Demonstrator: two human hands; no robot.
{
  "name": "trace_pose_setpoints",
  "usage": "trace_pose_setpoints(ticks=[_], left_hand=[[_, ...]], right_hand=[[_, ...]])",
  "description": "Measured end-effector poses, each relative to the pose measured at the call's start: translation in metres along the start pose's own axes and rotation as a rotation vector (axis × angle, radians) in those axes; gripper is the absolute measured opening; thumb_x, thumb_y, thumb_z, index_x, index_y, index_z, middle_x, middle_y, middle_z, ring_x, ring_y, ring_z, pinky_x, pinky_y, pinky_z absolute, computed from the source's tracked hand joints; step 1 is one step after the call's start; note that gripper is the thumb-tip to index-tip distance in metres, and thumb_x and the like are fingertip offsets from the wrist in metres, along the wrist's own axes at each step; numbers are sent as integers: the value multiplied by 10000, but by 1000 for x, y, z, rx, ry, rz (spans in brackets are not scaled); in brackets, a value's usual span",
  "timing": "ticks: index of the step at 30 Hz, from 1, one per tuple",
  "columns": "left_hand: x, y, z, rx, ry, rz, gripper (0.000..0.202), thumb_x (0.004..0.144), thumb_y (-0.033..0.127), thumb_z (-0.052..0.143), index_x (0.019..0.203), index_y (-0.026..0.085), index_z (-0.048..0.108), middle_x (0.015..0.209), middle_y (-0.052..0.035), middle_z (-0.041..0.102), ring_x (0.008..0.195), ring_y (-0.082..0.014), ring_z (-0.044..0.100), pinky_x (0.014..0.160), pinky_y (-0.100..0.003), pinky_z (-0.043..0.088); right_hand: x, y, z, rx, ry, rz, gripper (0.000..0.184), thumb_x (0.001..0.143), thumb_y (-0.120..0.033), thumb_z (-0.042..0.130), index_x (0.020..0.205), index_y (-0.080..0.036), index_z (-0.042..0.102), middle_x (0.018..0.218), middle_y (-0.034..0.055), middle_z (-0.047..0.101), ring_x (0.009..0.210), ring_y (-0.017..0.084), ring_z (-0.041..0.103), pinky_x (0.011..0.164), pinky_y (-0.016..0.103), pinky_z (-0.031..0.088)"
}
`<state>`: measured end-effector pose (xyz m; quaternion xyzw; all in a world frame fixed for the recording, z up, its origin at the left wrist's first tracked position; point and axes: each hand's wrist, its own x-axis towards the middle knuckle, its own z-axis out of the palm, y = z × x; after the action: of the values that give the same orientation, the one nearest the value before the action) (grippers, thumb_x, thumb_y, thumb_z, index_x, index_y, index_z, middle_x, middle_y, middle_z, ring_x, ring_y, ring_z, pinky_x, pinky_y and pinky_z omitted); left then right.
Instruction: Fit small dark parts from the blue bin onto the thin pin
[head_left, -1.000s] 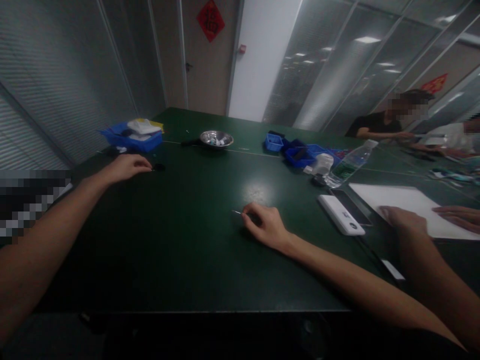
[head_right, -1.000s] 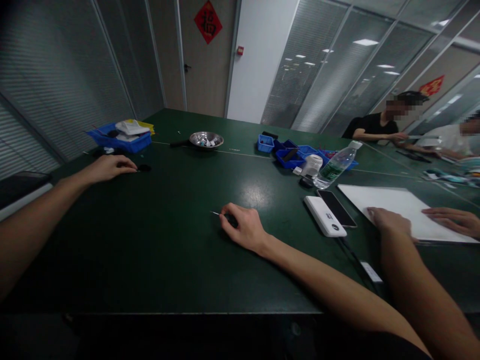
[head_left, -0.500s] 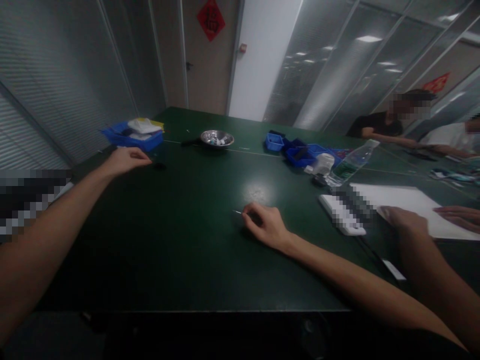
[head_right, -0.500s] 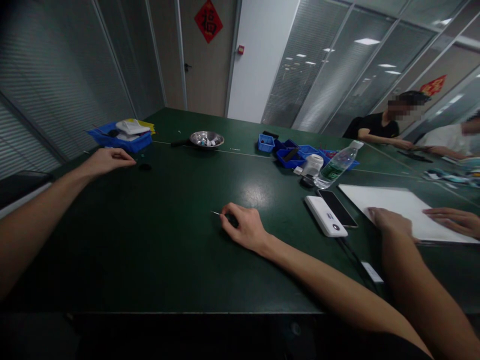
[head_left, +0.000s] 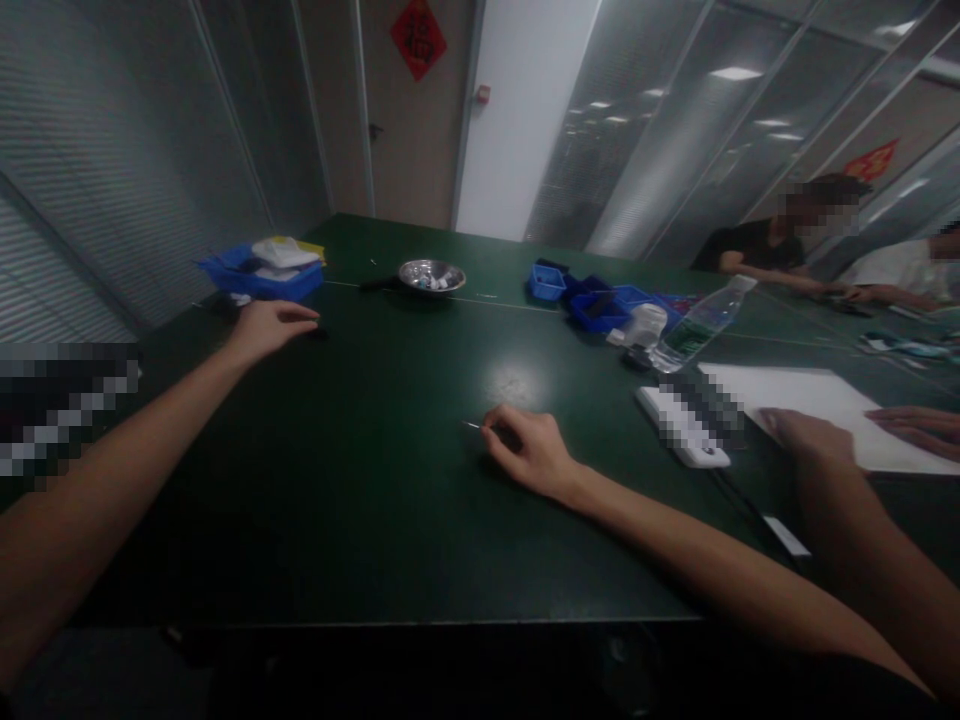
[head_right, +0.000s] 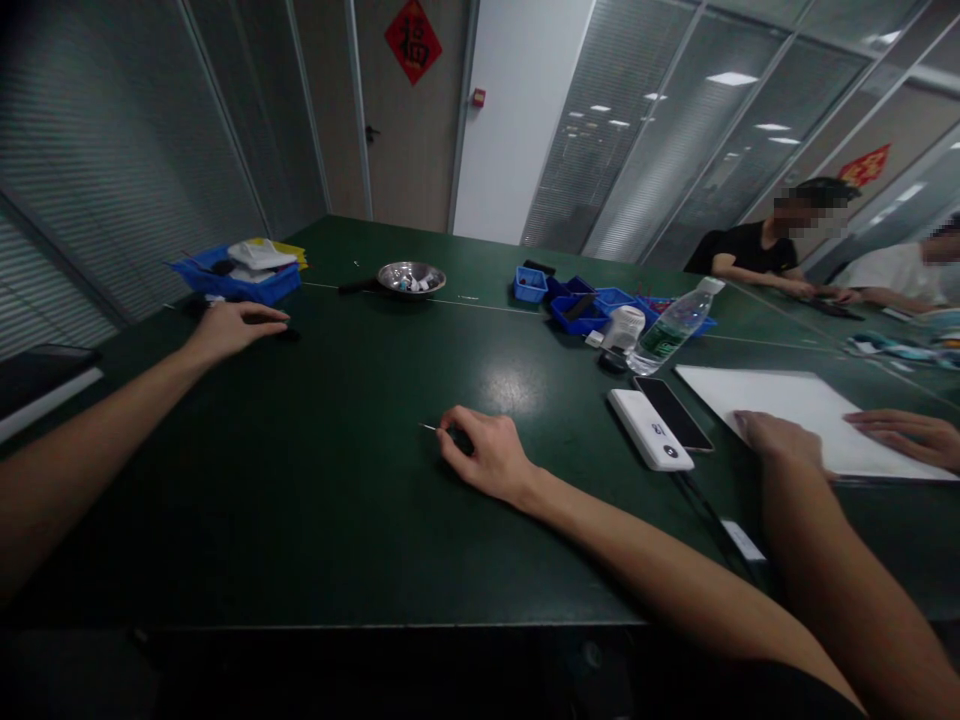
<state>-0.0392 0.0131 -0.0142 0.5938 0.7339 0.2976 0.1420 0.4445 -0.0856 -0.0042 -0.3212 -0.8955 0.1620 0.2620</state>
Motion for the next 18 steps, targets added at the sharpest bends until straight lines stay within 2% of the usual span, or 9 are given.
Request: trace_pose_setpoints(ticks=[4, 9, 18], left_hand=[[2, -5, 4, 24, -41, -4, 577, 726, 618, 760, 1146, 224, 735, 1065, 4, 726, 960, -216, 611, 911, -372, 483], [2, -8, 4, -49, -94, 33, 628, 705, 672, 749, 1141, 220, 733, 1181, -19, 707, 1069, -244, 601, 954, -405, 472], [5, -9, 2, -45, -126, -44, 527, 716, 521, 822, 1129, 208, 730, 1150, 8, 715, 1072, -220, 602, 992, -393, 436]], right_hand=[[0, 0, 0, -6, 13, 2, 171, 968, -336, 520, 987, -191, 609, 816, 17, 677, 596, 102, 552, 555, 221, 412], [-1, 1, 1, -15, 15, 4, 172, 966, -338, 521, 984, -193, 612, 791, 10, 668, 570, 97, 533, 550, 224, 400], [-1, 3, 3, -22, 19, -5, 165, 968, -333, 521, 989, -194, 605, 811, 8, 670, 579, 95, 540, 568, 227, 399]])
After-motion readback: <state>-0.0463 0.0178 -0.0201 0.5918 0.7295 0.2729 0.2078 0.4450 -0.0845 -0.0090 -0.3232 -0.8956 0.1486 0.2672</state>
